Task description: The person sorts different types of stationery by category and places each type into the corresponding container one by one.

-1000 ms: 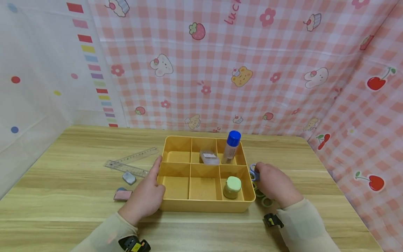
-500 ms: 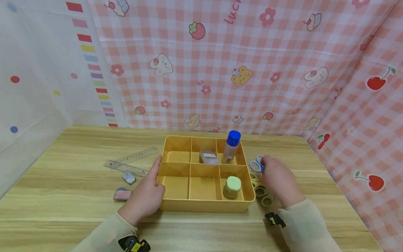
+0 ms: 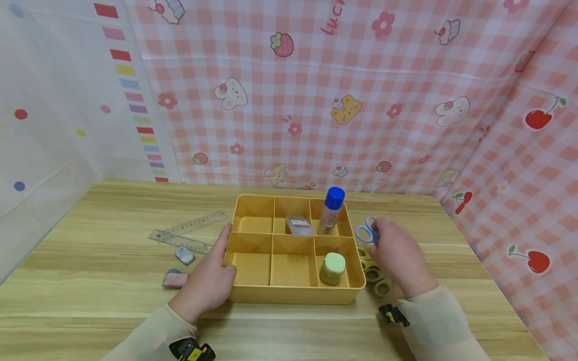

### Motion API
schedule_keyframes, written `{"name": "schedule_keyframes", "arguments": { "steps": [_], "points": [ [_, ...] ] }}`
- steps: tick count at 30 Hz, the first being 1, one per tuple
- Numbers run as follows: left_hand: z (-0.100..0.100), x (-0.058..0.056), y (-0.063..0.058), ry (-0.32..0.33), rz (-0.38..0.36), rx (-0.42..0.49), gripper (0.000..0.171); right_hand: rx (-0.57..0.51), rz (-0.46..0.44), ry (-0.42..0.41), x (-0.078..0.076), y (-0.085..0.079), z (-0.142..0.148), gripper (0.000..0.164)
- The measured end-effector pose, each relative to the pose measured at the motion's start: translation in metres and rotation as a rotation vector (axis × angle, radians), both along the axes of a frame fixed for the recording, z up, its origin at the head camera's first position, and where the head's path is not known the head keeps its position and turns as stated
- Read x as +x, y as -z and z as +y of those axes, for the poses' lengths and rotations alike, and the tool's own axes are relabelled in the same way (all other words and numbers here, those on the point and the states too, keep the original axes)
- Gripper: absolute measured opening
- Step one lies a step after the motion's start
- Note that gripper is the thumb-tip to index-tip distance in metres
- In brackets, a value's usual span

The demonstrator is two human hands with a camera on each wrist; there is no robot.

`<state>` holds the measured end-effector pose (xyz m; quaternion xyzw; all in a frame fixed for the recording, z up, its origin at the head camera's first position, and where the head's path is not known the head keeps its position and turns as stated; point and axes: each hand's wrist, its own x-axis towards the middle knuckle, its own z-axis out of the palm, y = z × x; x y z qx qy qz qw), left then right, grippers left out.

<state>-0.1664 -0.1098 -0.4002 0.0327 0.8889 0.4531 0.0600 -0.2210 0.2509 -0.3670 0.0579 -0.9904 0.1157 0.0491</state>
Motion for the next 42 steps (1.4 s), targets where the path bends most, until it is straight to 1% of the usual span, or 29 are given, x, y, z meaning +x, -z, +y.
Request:
{"name": "schedule_keyframes", "arguments": {
  "steps": [5,9,16,21,25,29,34,42],
  "points": [
    [0.0,-0.001,0.0,0.0,0.0,-0.002,0.081,-0.034,0.046,0.012,0.001,-0.005,-0.003,0.037],
    [0.0,-0.001,0.0,-0.001,-0.001,-0.003,0.081,-0.087,0.122,0.009,0.003,-0.008,-0.006,0.036],
    [-0.001,-0.001,0.001,-0.004,-0.007,0.005,0.081,-0.158,0.268,-0.038,0.005,-0.01,-0.01,0.035],
    [-0.001,-0.002,0.002,-0.002,-0.007,0.01,0.081,-0.208,0.393,-0.081,0.007,-0.01,-0.013,0.032],
    [-0.001,-0.002,0.002,-0.004,-0.005,-0.001,0.081,-0.244,0.457,-0.111,0.009,-0.014,-0.017,0.031],
    [-0.001,-0.002,0.002,-0.004,-0.003,-0.006,0.08,-0.279,0.509,-0.16,0.011,-0.016,-0.022,0.026],
    [-0.001,-0.002,0.002,-0.002,-0.003,-0.006,0.08,-0.306,0.569,-0.254,0.015,-0.019,-0.032,0.018],
    [-0.001,-0.001,0.002,-0.002,-0.007,-0.009,0.081,-0.349,0.582,-0.366,0.024,-0.023,-0.049,0.015]
  ]
}}
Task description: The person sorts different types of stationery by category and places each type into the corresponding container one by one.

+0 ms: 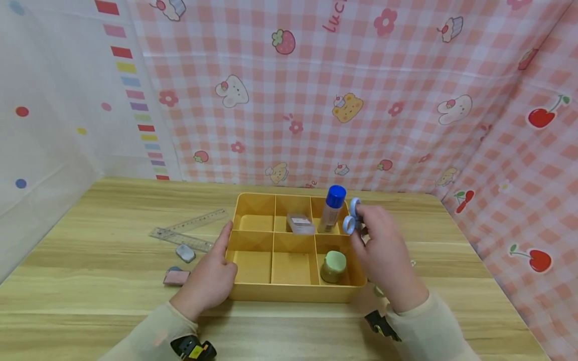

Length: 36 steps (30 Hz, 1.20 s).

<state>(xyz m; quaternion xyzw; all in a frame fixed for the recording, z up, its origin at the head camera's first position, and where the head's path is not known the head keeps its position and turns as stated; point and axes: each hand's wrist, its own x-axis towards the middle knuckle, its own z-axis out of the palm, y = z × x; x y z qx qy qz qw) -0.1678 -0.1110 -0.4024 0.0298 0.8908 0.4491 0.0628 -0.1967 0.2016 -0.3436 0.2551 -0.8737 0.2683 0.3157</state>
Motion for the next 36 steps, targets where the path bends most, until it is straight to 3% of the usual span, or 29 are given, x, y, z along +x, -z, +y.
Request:
{"name": "schedule_keyframes", "arguments": {
  "steps": [12,22,32,36],
  "points": [
    [0.001,0.0,-0.002,0.001,-0.005,0.01,0.08,-0.003,-0.006,-0.095,0.008,-0.001,-0.015,0.023],
    [0.001,0.001,-0.001,0.0,-0.001,0.013,0.081,0.045,0.076,-0.271,0.024,0.0,-0.047,0.029],
    [0.0,0.0,0.0,0.0,0.004,0.009,0.081,0.082,0.022,-0.393,0.028,0.009,-0.076,0.033],
    [0.0,-0.001,0.0,0.002,0.002,0.015,0.081,0.123,-0.048,-0.386,0.028,0.015,-0.082,0.033]
  ]
}}
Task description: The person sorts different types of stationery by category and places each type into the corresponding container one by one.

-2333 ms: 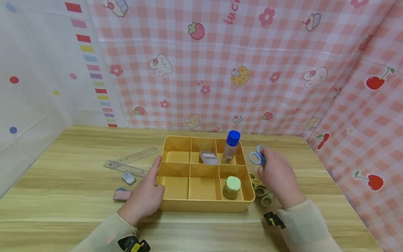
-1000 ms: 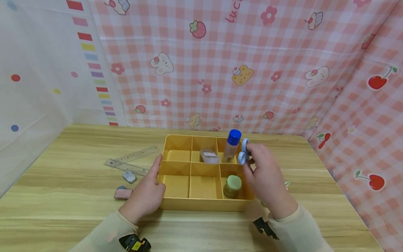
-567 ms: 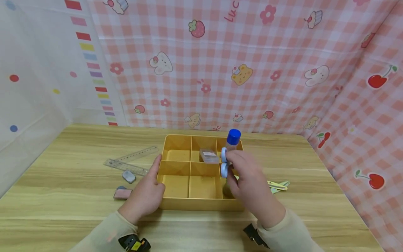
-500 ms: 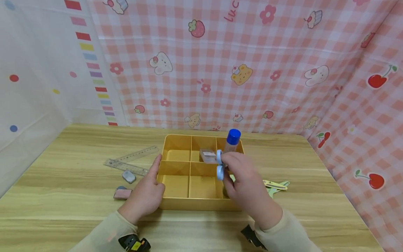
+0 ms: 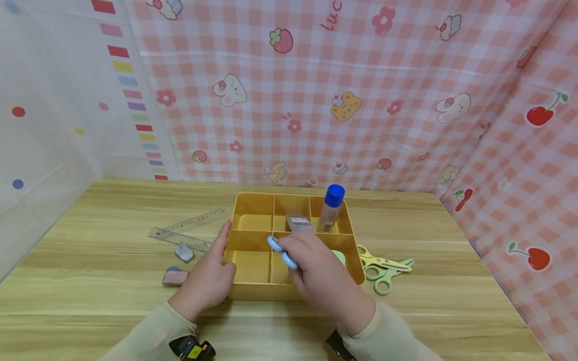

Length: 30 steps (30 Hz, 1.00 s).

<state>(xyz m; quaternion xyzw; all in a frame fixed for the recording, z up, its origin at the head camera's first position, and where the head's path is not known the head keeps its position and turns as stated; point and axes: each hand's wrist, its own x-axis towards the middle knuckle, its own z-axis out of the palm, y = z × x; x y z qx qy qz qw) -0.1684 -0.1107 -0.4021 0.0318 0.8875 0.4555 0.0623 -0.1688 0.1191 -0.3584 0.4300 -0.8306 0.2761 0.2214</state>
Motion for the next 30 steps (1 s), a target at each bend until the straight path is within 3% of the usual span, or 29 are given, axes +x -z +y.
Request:
{"name": "schedule_keyframes", "arguments": {
  "steps": [8,17,30],
  "points": [
    [0.001,0.0,0.0,0.001,0.002,0.003,0.08,0.112,-0.114,0.071,-0.001,0.01,-0.005,0.033],
    [0.0,0.0,0.0,0.002,0.0,0.002,0.08,0.17,-0.193,0.119,-0.004,0.017,-0.008,0.032],
    [0.0,0.0,0.0,0.002,0.002,0.013,0.08,0.281,-0.334,0.24,-0.012,0.013,-0.016,0.032]
  ]
}}
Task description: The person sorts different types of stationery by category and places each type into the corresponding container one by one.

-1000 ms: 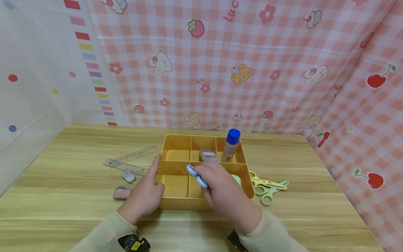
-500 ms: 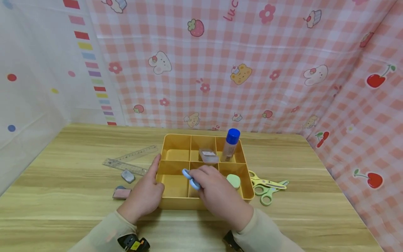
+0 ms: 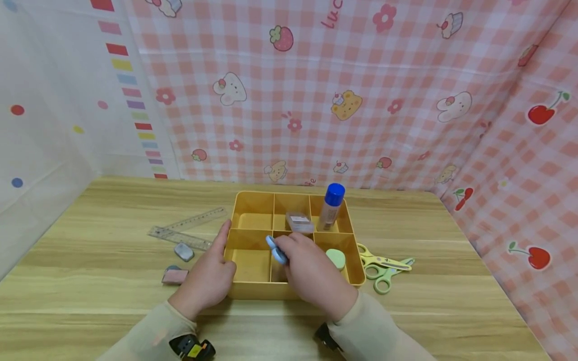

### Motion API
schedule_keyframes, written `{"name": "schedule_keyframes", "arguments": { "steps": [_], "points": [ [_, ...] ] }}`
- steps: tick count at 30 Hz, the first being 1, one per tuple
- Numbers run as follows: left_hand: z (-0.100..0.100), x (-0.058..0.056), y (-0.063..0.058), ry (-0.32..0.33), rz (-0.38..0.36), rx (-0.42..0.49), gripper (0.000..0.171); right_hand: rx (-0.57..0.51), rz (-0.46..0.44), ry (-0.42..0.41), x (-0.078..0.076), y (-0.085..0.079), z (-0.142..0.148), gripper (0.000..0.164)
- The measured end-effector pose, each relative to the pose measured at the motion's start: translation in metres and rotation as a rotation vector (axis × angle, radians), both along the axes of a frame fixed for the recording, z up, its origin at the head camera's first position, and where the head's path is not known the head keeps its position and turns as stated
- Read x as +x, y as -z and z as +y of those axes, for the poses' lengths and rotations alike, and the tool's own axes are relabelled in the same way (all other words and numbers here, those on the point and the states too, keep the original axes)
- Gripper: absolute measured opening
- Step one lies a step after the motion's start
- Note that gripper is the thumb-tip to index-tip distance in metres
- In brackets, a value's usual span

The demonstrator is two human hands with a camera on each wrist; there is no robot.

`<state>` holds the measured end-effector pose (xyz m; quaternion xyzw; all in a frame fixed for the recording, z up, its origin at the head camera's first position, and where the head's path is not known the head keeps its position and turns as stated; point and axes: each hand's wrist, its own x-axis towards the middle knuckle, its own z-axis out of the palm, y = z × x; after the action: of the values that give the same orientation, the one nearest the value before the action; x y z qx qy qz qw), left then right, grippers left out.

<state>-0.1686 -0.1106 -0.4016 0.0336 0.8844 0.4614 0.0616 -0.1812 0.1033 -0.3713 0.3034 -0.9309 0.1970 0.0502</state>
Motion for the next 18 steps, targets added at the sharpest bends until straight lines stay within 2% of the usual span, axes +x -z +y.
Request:
{"name": "schedule_keyframes", "arguments": {
  "steps": [10,18],
  "points": [
    [0.0001,-0.0012,0.0009,0.005,0.025,-0.001,0.081,0.032,0.004,0.039,-0.0033,0.0013,-0.0021,0.03],
    [0.0004,-0.0012,0.0016,0.0,0.026,-0.015,0.081,0.037,0.004,0.058,-0.0044,0.0024,-0.0033,0.021]
  ]
}}
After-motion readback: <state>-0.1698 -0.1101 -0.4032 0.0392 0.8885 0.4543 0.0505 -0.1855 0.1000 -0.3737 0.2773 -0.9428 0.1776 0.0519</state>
